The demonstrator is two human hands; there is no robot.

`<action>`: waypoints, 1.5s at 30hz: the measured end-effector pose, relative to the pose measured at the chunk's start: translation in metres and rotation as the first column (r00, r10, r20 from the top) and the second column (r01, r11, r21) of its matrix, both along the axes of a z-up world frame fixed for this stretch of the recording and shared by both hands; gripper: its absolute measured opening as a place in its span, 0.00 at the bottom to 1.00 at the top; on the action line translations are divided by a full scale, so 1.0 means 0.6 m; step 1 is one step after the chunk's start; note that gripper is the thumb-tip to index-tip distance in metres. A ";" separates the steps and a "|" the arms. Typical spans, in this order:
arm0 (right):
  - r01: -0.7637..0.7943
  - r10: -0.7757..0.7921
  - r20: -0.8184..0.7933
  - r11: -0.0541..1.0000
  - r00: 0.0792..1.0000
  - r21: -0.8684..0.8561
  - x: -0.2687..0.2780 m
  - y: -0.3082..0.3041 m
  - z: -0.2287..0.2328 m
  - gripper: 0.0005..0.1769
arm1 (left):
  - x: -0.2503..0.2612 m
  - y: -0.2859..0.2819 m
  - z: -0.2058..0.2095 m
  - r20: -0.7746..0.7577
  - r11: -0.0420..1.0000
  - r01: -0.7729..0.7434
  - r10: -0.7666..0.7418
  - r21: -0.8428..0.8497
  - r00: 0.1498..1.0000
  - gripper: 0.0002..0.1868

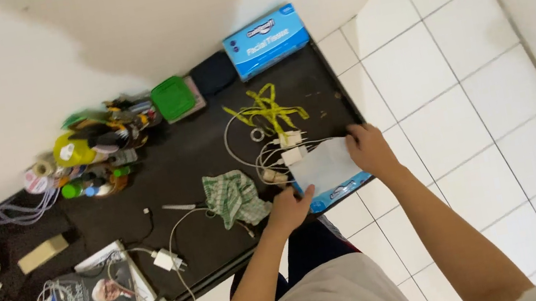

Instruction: The person organizes a cluttered desk by moving small items, stacking tissue boxes, and coiling a yellow measuring tape and white charging cables. They place the coiled items on the desk and continue arranging other objects.

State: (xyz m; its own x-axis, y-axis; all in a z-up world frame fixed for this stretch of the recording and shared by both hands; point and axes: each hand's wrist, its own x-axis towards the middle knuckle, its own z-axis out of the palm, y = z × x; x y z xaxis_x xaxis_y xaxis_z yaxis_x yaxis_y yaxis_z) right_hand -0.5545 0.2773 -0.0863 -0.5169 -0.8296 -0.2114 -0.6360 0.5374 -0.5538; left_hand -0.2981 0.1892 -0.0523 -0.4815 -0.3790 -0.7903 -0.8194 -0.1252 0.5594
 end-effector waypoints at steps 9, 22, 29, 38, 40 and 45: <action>0.270 -0.321 0.521 0.947 0.791 0.174 0.043 0.091 0.004 0.30 | -0.032 0.017 0.071 0.026 0.912 -0.344 0.347 0.222 0.937 0.49; 0.126 -0.263 0.811 0.965 0.523 0.231 0.160 0.014 0.378 0.52 | 0.053 -0.044 0.365 -0.062 0.616 -0.623 0.734 0.482 0.677 0.54; 0.091 0.010 0.834 0.993 0.552 -0.072 0.225 0.000 0.385 0.56 | 0.177 -0.091 0.321 -0.084 0.572 -0.604 0.761 0.554 0.644 0.49; 0.372 0.021 0.897 0.905 0.442 -0.204 0.303 -0.032 0.388 0.44 | 0.244 -0.127 0.381 -0.484 0.782 -0.487 0.623 0.389 0.614 0.50; 0.446 0.050 0.902 0.857 0.430 -0.259 0.295 -0.036 0.380 0.40 | 0.228 -0.140 0.328 -0.609 0.702 -0.518 0.699 0.488 0.374 0.47; 0.376 0.200 0.823 0.815 0.532 -0.441 0.265 -0.039 0.424 0.49 | 0.171 -0.126 0.427 -0.489 0.646 -0.403 0.759 0.649 0.430 0.50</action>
State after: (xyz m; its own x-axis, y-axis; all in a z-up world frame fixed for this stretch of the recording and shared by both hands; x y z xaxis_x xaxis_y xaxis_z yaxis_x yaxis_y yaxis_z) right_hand -0.3955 0.2539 0.1682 -0.4261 -0.8945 -0.1353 0.2841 0.0097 -0.9587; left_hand -0.1957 0.1134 0.2039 -0.6931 -0.5453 -0.4715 0.1503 -0.7490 0.6453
